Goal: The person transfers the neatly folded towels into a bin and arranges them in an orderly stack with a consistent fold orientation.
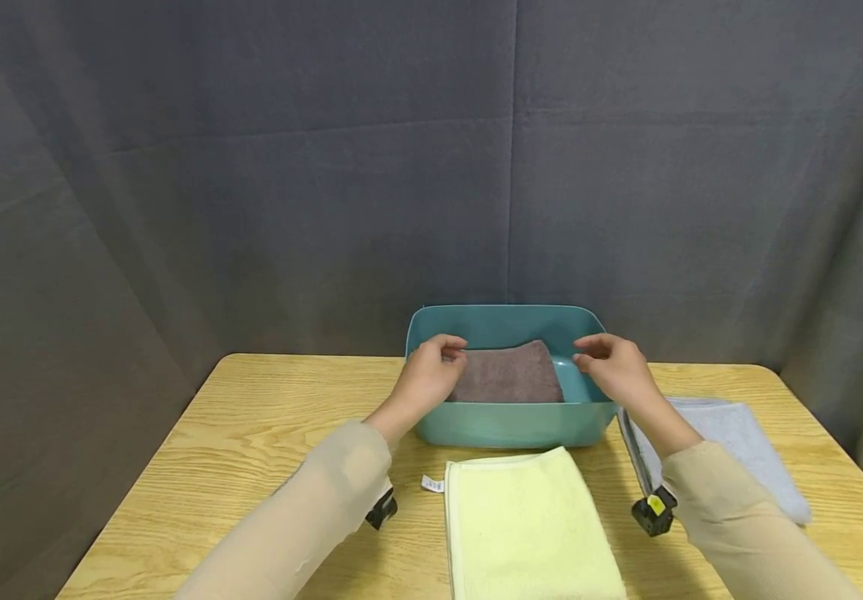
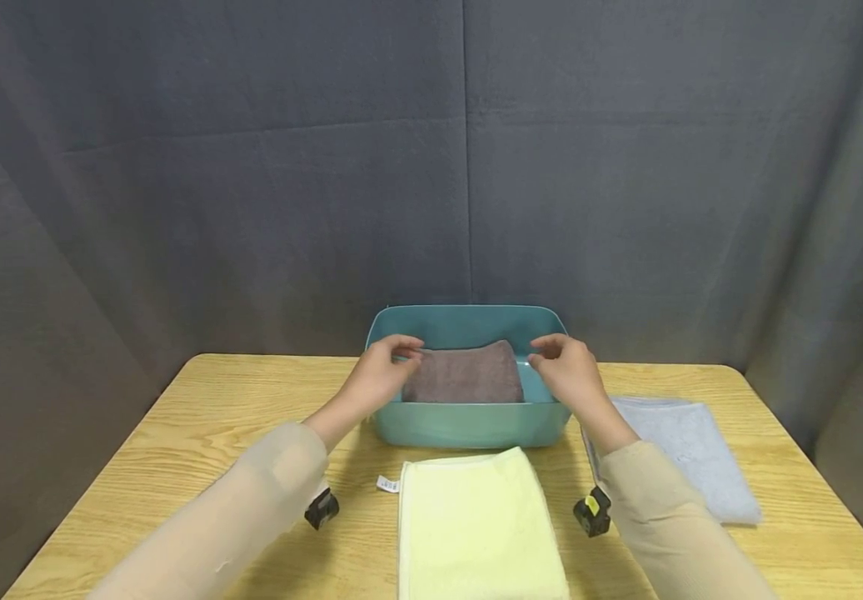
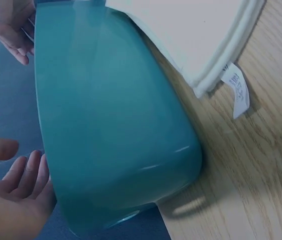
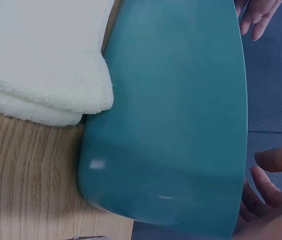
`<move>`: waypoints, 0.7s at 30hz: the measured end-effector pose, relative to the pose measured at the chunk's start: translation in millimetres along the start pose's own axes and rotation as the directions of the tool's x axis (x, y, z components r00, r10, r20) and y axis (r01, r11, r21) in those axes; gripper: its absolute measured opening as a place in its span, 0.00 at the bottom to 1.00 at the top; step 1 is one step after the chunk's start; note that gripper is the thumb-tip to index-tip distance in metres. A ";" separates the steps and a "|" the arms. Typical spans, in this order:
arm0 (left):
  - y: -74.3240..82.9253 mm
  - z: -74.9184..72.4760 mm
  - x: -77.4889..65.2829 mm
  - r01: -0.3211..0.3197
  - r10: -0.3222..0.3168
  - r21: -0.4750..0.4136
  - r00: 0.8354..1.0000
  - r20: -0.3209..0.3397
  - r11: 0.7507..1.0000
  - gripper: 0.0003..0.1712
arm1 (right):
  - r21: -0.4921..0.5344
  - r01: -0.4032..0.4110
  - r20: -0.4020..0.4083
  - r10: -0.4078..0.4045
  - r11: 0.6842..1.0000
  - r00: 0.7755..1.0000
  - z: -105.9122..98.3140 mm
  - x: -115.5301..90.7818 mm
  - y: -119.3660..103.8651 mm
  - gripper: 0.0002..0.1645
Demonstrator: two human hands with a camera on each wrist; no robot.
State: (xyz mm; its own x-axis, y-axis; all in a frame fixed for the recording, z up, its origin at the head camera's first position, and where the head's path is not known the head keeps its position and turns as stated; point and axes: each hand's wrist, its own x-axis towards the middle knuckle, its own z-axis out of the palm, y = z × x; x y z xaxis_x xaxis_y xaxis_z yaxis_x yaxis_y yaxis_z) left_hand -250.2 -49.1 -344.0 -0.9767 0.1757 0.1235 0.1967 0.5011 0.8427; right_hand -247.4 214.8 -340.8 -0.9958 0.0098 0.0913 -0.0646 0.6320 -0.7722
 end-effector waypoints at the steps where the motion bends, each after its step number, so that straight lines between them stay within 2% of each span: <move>1: 0.3 -0.2 -0.4 -0.003 0.003 -0.004 1.000 -0.002 1.000 0.18 | 0.007 -0.005 -0.002 0.005 1.000 1.000 -0.3 -0.6 -0.1 0.21; 9: -0.5 -4.1 -5.6 -0.068 0.067 -0.042 0.997 -0.038 0.997 0.16 | 0.059 0.013 -0.042 -0.010 0.998 0.999 -3.3 -6.6 4.9 0.23; 14: -1.7 -7.9 -10.7 -0.088 0.083 -0.082 0.994 -0.067 0.993 0.15 | 0.066 0.050 -0.076 -0.045 0.997 0.996 -6.3 -12.7 8.2 0.22; 21: 3.6 -11.8 -19.1 -0.104 0.097 -0.102 0.993 -0.064 0.989 0.15 | 0.080 0.099 -0.104 -0.090 0.992 0.990 -11.7 -22.1 8.5 0.23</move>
State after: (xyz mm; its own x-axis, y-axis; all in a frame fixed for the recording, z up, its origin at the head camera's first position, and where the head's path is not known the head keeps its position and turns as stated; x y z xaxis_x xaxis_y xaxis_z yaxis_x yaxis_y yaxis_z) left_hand -231.9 -60.7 -337.1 -0.9564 0.1690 0.2384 0.2871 0.3912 0.8744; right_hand -225.2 229.0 -342.1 -0.9737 0.0328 0.2255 -0.1679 0.5656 -0.8074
